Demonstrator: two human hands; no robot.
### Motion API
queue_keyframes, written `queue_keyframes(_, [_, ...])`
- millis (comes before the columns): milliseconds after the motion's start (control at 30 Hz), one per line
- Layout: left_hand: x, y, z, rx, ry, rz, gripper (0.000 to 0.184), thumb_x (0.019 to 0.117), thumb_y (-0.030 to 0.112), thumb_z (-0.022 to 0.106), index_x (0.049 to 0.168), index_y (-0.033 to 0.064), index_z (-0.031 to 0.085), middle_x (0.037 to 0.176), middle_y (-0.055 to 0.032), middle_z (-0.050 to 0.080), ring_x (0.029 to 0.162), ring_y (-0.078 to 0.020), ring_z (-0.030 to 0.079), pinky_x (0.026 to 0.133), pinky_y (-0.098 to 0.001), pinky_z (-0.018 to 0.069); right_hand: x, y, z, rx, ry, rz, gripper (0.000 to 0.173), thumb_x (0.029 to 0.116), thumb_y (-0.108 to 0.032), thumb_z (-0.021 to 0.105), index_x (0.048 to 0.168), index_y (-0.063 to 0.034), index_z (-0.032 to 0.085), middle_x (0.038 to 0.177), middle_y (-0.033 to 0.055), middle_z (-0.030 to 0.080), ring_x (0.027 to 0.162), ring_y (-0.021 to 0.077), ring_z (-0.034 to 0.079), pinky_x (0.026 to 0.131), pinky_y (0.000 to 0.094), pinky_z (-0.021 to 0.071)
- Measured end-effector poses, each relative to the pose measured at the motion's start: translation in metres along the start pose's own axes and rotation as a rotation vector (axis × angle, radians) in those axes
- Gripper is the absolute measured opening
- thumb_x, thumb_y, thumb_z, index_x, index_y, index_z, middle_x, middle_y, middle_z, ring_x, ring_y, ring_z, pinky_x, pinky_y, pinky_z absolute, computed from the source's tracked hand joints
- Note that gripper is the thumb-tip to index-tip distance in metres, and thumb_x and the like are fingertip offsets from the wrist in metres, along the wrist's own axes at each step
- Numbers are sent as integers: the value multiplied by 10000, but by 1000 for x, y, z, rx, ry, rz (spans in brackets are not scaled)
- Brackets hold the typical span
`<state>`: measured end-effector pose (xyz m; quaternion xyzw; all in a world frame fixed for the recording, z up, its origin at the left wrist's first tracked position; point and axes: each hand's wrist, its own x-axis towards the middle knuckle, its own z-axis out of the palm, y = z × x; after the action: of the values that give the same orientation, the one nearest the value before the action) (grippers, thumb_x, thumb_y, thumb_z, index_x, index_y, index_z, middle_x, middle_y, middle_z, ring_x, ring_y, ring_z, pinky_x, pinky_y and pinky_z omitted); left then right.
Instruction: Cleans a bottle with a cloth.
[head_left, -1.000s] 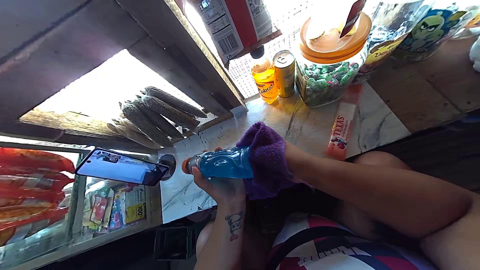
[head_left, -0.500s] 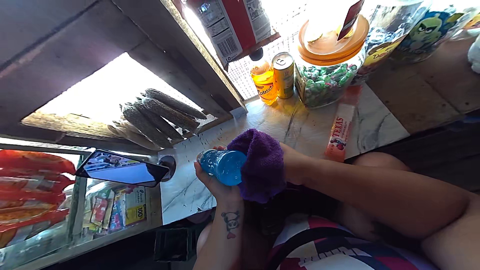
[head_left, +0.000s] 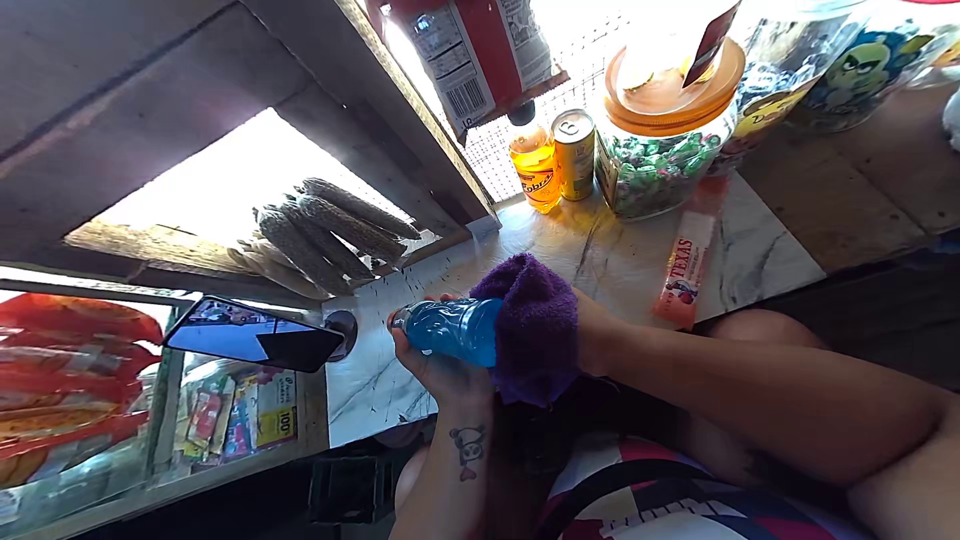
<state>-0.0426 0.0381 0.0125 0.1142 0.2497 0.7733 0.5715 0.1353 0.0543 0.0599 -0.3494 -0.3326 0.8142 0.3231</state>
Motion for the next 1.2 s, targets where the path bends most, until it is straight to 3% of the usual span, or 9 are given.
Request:
queue_keyframes(133, [-3,-1,5,-12,-72,44,391,875,495,682,1082,164,665,1033,-39,718,997,-171,705,843,-359,594,-4,-3,6,61,95,-106,123,1003,-18,522,1016,-126,580,796,-54,640,744,14,628,694,208,540])
queue_keyframes(333, [-1,6,3,-19,-150,1,432,893,532,646,1120,166,671,1003,-50,735,955,-186,727,814,-369,609,-4,-8,-1,-178,-1,-41,164,946,40,594,1041,-93,605,843,-33,654,792,21,638,731,222,552])
queue_keyframes(400, [-2,4,10,-33,-93,-37,439,963,549,530,1089,156,680,966,-36,732,911,-163,729,786,-341,611,-4,-9,-2,-258,-54,-47,188,933,39,611,1071,-89,601,870,-36,650,815,8,632,750,213,547])
queue_keyframes(467, [-11,6,59,104,212,-39,503,1072,497,166,947,193,546,786,52,676,732,-53,693,644,-229,584,-3,-10,-3,-295,-88,-58,207,923,59,610,1075,-81,601,877,-38,641,823,2,625,756,205,538])
queue_keyframes(500, [-13,8,82,163,339,-53,482,1086,419,76,939,186,471,728,66,628,663,-20,661,585,-184,555,-3,-10,-4,-309,-101,-59,212,922,67,607,1079,-76,603,880,-38,640,825,0,622,760,203,536])
queue_keyframes(833, [-13,8,69,166,286,-73,566,1068,500,68,894,214,525,727,83,655,693,-32,683,629,-209,576,-7,-9,-4,-241,-75,-48,211,930,77,584,1045,-99,600,844,-54,639,791,-3,623,733,197,535])
queue_keyframes(900, [-9,6,47,132,207,-61,565,1054,562,147,934,206,569,799,56,692,759,-67,709,670,-247,597,-8,-8,-3,-248,-68,-69,204,922,75,595,1022,-103,603,827,-64,641,778,-12,621,724,191,535])
queue_keyframes(1000, [-2,4,7,-14,77,-105,543,949,639,474,1060,142,663,948,-31,718,886,-162,726,755,-349,613,-6,-4,-3,-279,-85,-151,188,903,41,618,1010,-113,603,822,-87,644,782,-41,619,729,170,535])
queue_keyframes(1200, [10,5,-22,33,-62,-52,466,925,611,551,1074,191,685,966,-21,736,904,-164,730,778,-354,611,7,12,-9,-563,-123,-526,243,842,-21,717,1072,9,645,906,-8,677,869,-59,610,802,130,503])
